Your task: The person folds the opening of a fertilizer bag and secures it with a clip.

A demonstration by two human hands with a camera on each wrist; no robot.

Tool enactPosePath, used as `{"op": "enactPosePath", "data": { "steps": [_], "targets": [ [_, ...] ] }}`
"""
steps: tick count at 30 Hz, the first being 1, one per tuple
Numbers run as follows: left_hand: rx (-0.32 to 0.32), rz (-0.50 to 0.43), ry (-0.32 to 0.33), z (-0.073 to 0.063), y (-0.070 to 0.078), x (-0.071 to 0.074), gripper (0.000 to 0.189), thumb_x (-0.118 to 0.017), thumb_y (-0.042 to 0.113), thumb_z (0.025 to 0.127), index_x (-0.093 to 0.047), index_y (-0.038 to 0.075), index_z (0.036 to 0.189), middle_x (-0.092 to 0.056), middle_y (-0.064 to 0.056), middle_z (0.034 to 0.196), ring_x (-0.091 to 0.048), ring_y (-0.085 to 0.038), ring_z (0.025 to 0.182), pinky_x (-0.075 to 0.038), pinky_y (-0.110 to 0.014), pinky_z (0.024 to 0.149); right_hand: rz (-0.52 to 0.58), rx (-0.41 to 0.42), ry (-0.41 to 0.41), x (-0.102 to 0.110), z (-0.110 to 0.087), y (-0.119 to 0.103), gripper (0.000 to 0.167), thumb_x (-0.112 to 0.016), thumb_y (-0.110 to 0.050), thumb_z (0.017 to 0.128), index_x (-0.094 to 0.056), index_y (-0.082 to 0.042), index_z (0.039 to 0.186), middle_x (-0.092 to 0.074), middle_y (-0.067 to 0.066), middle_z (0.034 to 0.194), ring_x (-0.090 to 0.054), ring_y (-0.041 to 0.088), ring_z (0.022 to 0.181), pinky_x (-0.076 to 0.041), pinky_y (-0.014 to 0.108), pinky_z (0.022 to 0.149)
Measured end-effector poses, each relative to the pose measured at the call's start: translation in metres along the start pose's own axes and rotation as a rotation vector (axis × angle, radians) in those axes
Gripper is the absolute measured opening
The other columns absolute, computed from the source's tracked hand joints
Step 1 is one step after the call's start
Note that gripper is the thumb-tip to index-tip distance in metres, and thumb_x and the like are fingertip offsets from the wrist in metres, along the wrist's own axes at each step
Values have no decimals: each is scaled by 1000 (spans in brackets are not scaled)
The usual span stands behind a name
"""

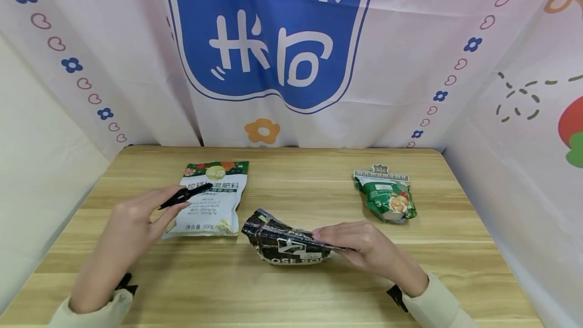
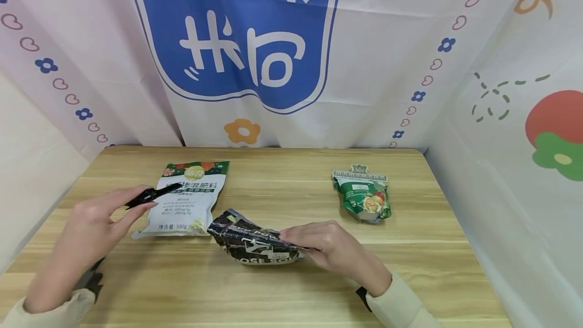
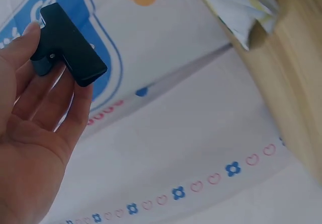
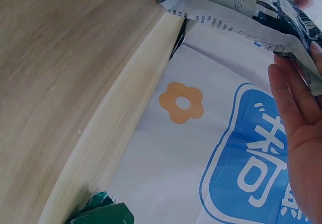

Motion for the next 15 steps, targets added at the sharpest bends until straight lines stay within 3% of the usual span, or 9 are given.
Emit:
{"op": "enactPosePath", "data": {
  "steps": [6,11,15],
  "targets": [
    [-44,-46,-27,9,18,-3,63,-47,54,108,-80,0,111,-82,-17,101,-80,-35,87,-63,-36,75,1,-1,-1,0,1,0,30,-61,5,101,-76,-4,124,-79,13,120,-79,25,107,-60,26,99],
    [-124,-74,-12,16,33,-9,57,-49,48,109,-79,0,112,-82,-15,99,-80,-31,84,-64,-38,71,8,0,-1,1,0,0,30,-60,6,100,-76,-3,124,-79,13,120,-79,25,107,-60,26,99],
    [-135,-109,-6,20,41,-12,52,-50,44,109,-78,1,112,-82,-15,99,-79,-33,85,-63,-41,74,8,-4,-6,1,0,0,30,-59,6,101,-76,-4,124,-79,13,120,-79,25,108,-60,27,99]
  ]
}}
Point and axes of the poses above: each hand's wrist, its own z-axis towards the middle knuckle, its own x-axis out of the back of the hand, y = z × x, the point moved 3 cm from there along z, towards the middle knuckle
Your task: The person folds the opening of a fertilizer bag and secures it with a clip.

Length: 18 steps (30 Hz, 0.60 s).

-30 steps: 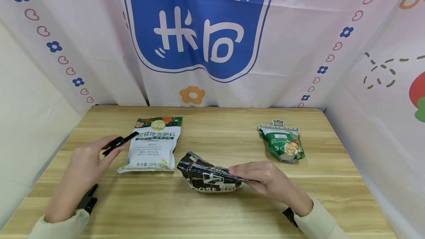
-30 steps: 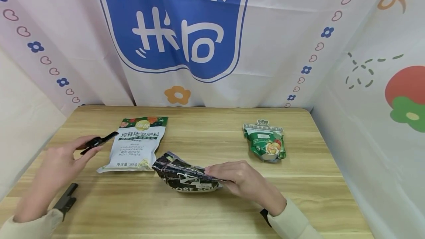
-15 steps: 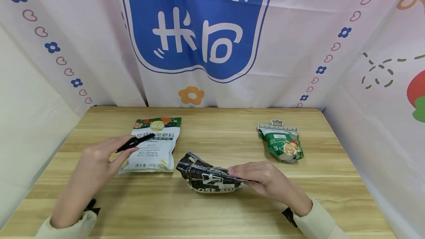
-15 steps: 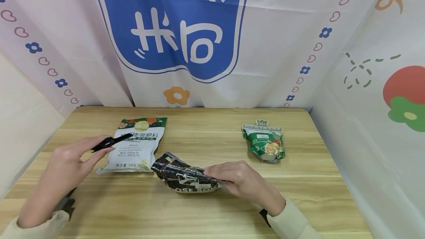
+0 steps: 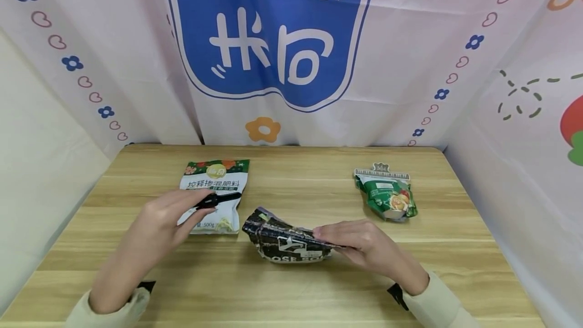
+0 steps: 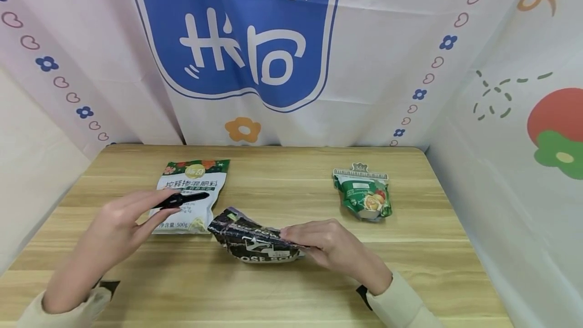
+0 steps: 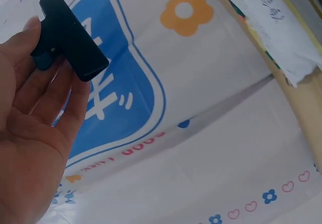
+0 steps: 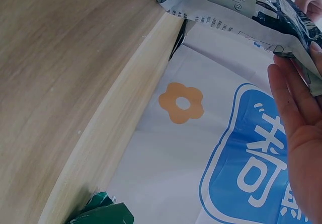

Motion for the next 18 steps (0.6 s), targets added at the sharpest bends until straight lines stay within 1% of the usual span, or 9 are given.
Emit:
{"op": "enactPosePath", "data": {
  "steps": [7,10,14,18],
  "targets": [
    [-18,-11,-28,9,16,0,52,-48,45,110,-79,3,112,-82,-11,100,-79,-28,86,-63,-38,75,-7,-19,-12,0,0,1,28,-57,0,105,-75,-4,126,-79,12,122,-78,24,109,-60,26,99],
    [-24,-3,-54,11,23,0,53,-46,46,111,-78,3,112,-82,-9,100,-79,-27,89,-64,-39,77,-13,-9,-9,0,1,1,28,-62,3,101,-76,-4,125,-79,13,121,-78,25,108,-60,27,99],
    [-57,18,-75,16,33,-3,53,-43,44,112,-78,4,112,-81,-7,96,-78,-25,87,-65,-40,76,-20,2,-4,1,1,1,29,-65,4,98,-76,-3,124,-79,13,120,-79,25,107,-60,27,100],
    [-96,-6,-88,21,44,-9,49,-45,41,112,-77,5,114,-81,-5,97,-77,-21,86,-65,-37,77,-20,-4,-5,1,1,0,26,-63,2,101,-76,-4,124,-79,13,120,-79,25,107,-60,27,99]
  ]
}}
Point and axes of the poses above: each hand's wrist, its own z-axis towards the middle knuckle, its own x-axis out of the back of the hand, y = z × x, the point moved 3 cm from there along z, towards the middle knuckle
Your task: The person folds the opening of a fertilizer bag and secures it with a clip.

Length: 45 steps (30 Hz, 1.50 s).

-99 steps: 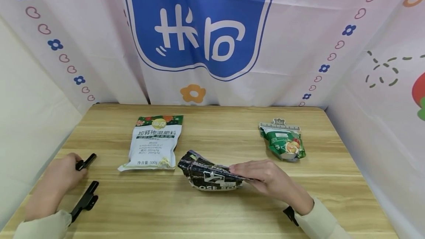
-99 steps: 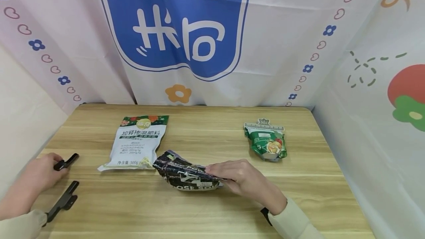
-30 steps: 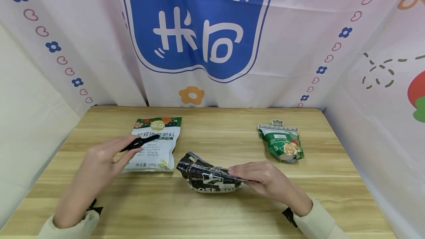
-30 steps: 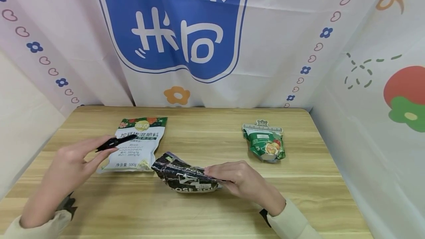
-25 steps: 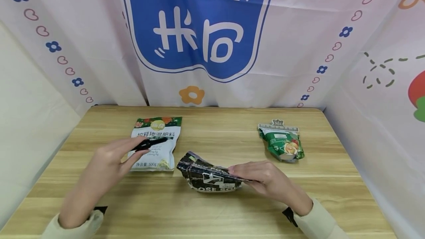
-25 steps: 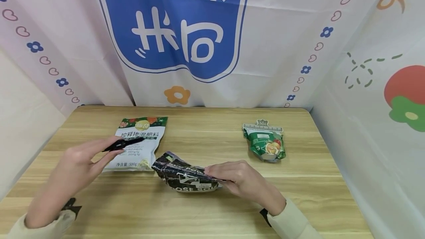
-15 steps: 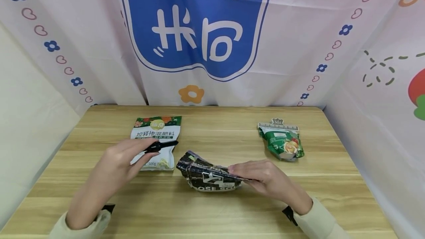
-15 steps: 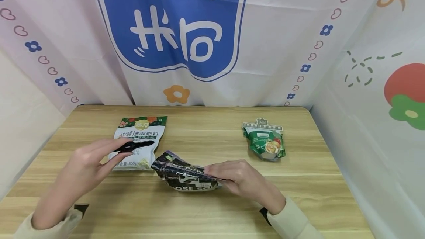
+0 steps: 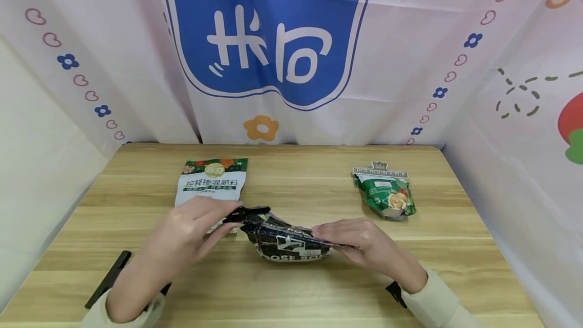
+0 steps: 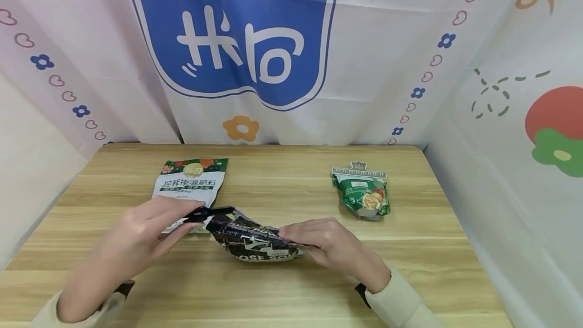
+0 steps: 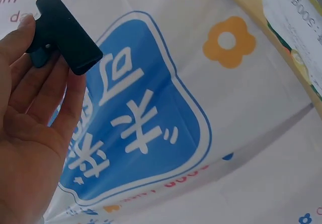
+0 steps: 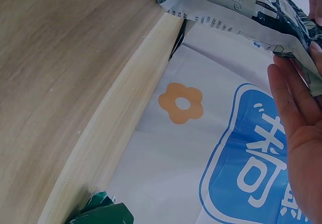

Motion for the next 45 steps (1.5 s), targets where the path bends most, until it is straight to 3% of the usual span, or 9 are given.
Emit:
{"op": "enactPosePath", "data": {
  "steps": [9,21,33,39,45],
  "targets": [
    [-73,-56,-21,9,20,-10,45,-46,37,113,-77,4,111,-82,-3,100,-77,-17,89,-64,-37,84,4,-7,-2,0,-1,0,25,-60,-1,104,-76,-4,123,-79,13,120,-79,25,108,-60,26,99],
    [-173,-63,-29,20,40,-18,40,-46,34,113,-78,9,110,-83,1,103,-78,-15,93,-64,-36,83,9,-20,-1,0,-2,1,25,-59,-4,106,-76,-6,124,-80,12,120,-79,24,108,-60,27,99],
    [-200,-42,-51,24,45,-21,30,-54,31,111,-77,13,113,-83,5,103,-78,-13,94,-62,-33,79,19,-24,0,-1,-1,1,24,-61,-3,104,-76,-4,124,-79,13,120,-79,25,108,-60,27,99],
    [-204,-28,-16,24,49,-24,32,-51,30,112,-78,12,109,-83,4,100,-79,-13,92,-60,-31,77,19,-19,0,-1,-1,1,25,-61,-3,105,-76,-4,124,-79,12,121,-79,25,108,-61,28,100],
    [-215,-32,7,23,54,-25,36,-46,24,114,-78,11,106,-83,2,101,-79,-14,92,-60,-33,83,22,-24,1,0,-1,2,25,-58,-6,107,-76,-5,125,-79,12,120,-79,24,108,-61,28,99]
  ]
}}
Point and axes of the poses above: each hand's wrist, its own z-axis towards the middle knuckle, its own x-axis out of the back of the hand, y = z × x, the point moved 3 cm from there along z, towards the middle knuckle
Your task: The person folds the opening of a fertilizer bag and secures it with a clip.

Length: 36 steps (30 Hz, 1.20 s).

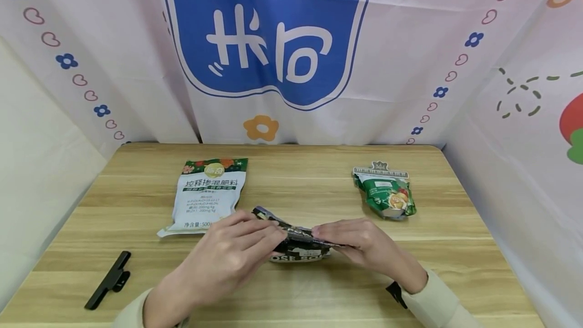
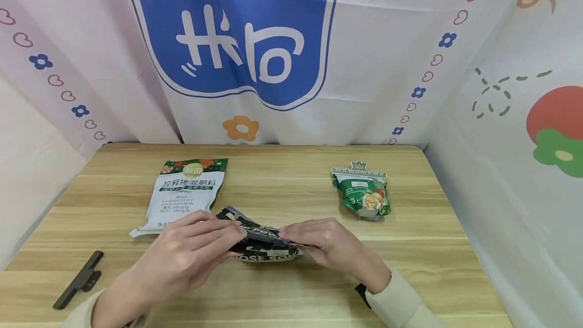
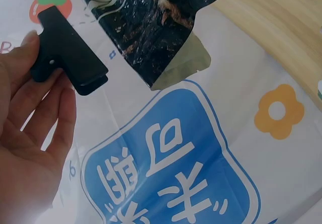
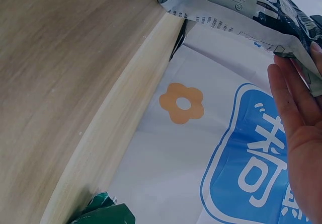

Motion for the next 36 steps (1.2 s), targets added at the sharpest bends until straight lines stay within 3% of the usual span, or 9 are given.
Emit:
{"op": "enactPosePath", "data": {
  "steps": [14,28,31,36],
  "targets": [
    [-65,124,-25,-6,1,-11,40,-39,16,114,-78,9,105,-84,-2,102,-80,-16,98,-62,-34,87,-8,-14,-4,0,-1,1,25,-62,-4,105,-76,-5,124,-79,12,120,-79,24,108,-61,28,99],
    [-96,51,-44,-3,-7,-17,40,-41,21,115,-77,5,107,-83,-5,103,-80,-17,101,-62,-36,90,-6,1,6,1,0,1,25,-59,-5,106,-77,-6,123,-80,12,119,-79,24,107,-61,27,97],
    [-106,26,-57,-1,-9,-21,36,-45,22,114,-75,4,107,-83,-3,103,-80,-16,101,-62,-35,91,9,14,7,1,0,0,27,-61,2,102,-76,-5,123,-80,12,119,-79,25,108,-61,27,98],
    [-115,3,-95,0,-14,-28,24,-54,19,110,-73,6,104,-83,-1,101,-79,-15,101,-61,-32,93,35,29,-10,1,0,-1,46,-66,18,84,-76,-5,123,-79,13,121,-78,26,110,-60,27,100]
  ]
}}
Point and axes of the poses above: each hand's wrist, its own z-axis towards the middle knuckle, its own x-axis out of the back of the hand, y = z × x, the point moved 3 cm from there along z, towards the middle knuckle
